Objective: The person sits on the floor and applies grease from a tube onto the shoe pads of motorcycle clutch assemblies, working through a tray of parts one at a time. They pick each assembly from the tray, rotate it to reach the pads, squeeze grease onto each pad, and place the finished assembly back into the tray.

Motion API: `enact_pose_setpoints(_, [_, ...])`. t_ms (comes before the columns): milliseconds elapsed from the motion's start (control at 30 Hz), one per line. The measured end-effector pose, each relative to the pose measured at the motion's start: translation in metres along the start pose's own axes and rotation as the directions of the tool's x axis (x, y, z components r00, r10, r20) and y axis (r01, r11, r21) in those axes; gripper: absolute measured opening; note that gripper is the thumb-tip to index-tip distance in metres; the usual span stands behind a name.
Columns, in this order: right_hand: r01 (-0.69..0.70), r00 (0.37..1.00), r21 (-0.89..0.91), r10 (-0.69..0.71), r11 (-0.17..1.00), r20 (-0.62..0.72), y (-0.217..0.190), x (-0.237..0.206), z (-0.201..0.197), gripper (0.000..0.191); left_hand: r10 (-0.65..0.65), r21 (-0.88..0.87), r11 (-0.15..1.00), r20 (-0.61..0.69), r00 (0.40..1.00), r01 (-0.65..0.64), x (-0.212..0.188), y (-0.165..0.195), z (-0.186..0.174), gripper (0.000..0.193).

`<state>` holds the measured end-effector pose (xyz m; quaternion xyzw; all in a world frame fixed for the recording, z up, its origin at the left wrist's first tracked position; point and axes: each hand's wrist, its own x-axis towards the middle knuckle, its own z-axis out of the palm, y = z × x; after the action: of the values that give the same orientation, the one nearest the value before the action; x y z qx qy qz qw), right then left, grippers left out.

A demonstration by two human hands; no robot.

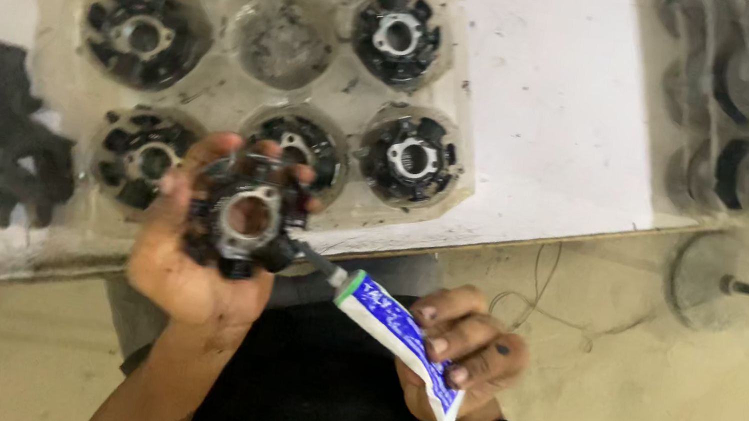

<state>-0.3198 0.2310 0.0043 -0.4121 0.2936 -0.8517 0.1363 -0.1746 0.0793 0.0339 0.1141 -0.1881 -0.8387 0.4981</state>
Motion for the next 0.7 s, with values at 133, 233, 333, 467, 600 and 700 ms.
enact_pose_setpoints(133, [0.016, 1.000, -0.074, -0.016, 0.997, 0.000, -0.006, -0.007, -0.004, 0.028, 0.089, 0.171, 0.978, 0.162, 0.983, -0.116, -0.004, -0.005, 0.009, 0.044])
enact_pose_setpoints(233, [0.064, 0.998, -0.115, -0.062, 0.991, 0.026, -0.007, -0.008, -0.010, 0.025, 0.126, 0.277, 0.942, 0.231, 0.965, -0.189, -0.007, -0.003, 0.014, 0.042])
enact_pose_setpoints(333, [0.108, 0.993, -0.162, -0.099, 0.981, 0.060, -0.010, -0.010, -0.016, 0.026, 0.170, 0.344, 0.901, 0.276, 0.946, -0.262, -0.007, 0.001, 0.017, 0.039])
enact_pose_setpoints(467, [0.125, 0.992, -0.224, -0.120, 0.966, 0.035, -0.010, -0.015, -0.016, 0.022, 0.198, 0.367, 0.881, 0.288, 0.937, -0.299, -0.007, 0.003, 0.017, 0.038])
enact_pose_setpoints(600, [0.175, 0.984, -0.291, -0.156, 0.941, 0.086, -0.005, -0.013, -0.011, 0.028, 0.215, 0.360, 0.878, 0.294, 0.931, -0.316, -0.009, 0.005, 0.016, 0.037])
enact_pose_setpoints(700, [0.208, 0.978, -0.334, -0.185, 0.919, 0.101, -0.003, -0.009, -0.007, 0.029, 0.227, 0.386, 0.862, 0.289, 0.930, -0.330, -0.011, 0.004, 0.015, 0.036])
